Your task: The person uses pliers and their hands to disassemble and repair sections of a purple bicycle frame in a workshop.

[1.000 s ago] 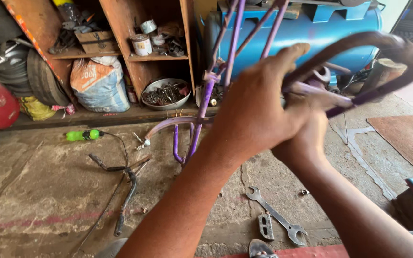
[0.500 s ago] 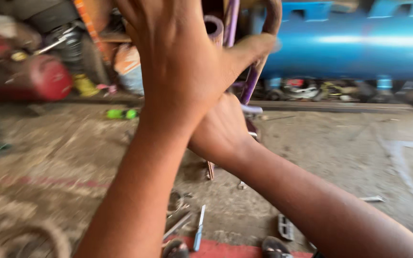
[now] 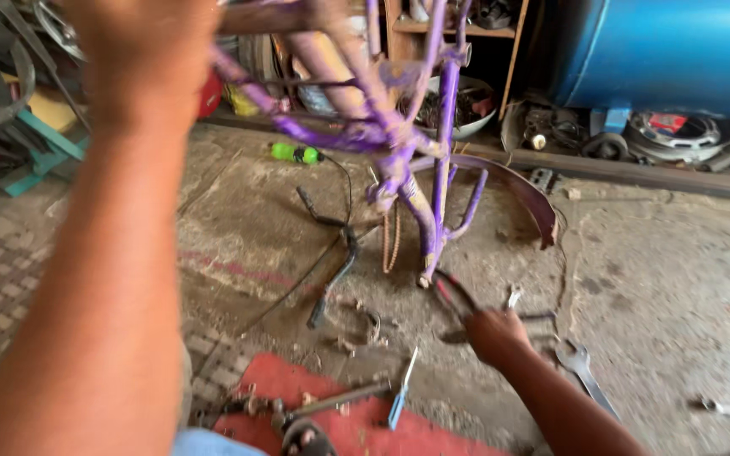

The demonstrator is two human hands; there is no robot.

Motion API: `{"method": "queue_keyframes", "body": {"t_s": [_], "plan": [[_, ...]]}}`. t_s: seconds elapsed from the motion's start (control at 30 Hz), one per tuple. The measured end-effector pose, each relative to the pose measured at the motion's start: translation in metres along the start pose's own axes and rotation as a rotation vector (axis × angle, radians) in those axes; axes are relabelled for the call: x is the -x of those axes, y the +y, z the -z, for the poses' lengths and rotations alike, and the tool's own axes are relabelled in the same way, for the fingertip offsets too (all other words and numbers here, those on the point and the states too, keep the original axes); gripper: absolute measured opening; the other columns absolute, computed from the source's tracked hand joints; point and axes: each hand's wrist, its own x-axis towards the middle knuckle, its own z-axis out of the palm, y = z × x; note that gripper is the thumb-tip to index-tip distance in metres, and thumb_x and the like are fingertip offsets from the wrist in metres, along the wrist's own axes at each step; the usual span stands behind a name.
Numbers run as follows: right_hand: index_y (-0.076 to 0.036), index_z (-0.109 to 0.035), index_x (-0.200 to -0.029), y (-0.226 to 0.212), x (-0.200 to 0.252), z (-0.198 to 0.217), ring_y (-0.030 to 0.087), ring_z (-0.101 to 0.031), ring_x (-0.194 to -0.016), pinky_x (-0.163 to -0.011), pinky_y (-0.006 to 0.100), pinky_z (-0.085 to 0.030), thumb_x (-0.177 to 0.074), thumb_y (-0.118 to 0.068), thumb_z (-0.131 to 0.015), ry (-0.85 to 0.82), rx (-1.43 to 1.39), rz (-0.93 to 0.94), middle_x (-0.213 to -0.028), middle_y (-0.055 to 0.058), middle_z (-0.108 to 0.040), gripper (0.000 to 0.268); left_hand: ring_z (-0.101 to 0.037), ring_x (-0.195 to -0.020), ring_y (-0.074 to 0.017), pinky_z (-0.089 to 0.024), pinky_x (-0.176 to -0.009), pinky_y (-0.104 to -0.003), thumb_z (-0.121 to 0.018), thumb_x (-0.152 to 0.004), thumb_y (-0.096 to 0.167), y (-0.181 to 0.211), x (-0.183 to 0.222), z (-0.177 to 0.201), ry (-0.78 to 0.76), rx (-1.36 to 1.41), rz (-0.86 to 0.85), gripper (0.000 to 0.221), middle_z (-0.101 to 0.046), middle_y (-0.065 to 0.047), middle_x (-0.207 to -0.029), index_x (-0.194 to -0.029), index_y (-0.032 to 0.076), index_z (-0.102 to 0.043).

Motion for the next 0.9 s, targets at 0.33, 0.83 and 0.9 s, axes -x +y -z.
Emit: {"method": "queue_keyframes", "body": {"t_s": [0.33,0.83,0.9], "plan": [[-0.028,-0.059,-0.13,0.036,-0.029,-0.073,0.025,-0.06,-0.126,-0.108,0.053,-0.044,-0.099,-0.018,-0.055,-0.085,-0.287,-0.347,-0.13,0.002,-0.065,0.032,-0.059,-0.102,-0.0123,-0.046,-0.095,-0.03,-0.081,-0.109,0.026,-0.031,0.01,0.039,0.082,0.132,0.034,0.041,-0.064,-0.003,-0.115,-0.125,-0.007,-0.062],[-0.021,-0.064,-0.128,-0.048,-0.133,0.022,0.029,-0.068,-0.116,-0.099,0.044,-0.054,-0.087,-0.039,-0.071,0.052,-0.767,-0.072,-0.123,0.008,-0.073,0.045,-0.047,-0.128,-0.0176,-0.044,-0.109,-0.037,-0.079,-0.104,0.027,-0.05,0.078,-0.056,0.317,-0.228,0.157,0.085,-0.026,-0.011,-0.149,-0.155,0.005,-0.015],[-0.02,-0.065,-0.129,-0.052,-0.16,0.018,0.03,-0.067,-0.114,-0.098,0.045,-0.054,-0.088,-0.036,-0.069,0.049,-0.746,-0.046,-0.122,0.01,-0.072,0.044,-0.047,-0.129,-0.0181,-0.043,-0.111,-0.038,-0.078,-0.104,0.023,-0.055,0.086,-0.048,0.325,-0.149,0.226,0.081,-0.029,-0.011,-0.148,-0.155,0.004,-0.019]]}}
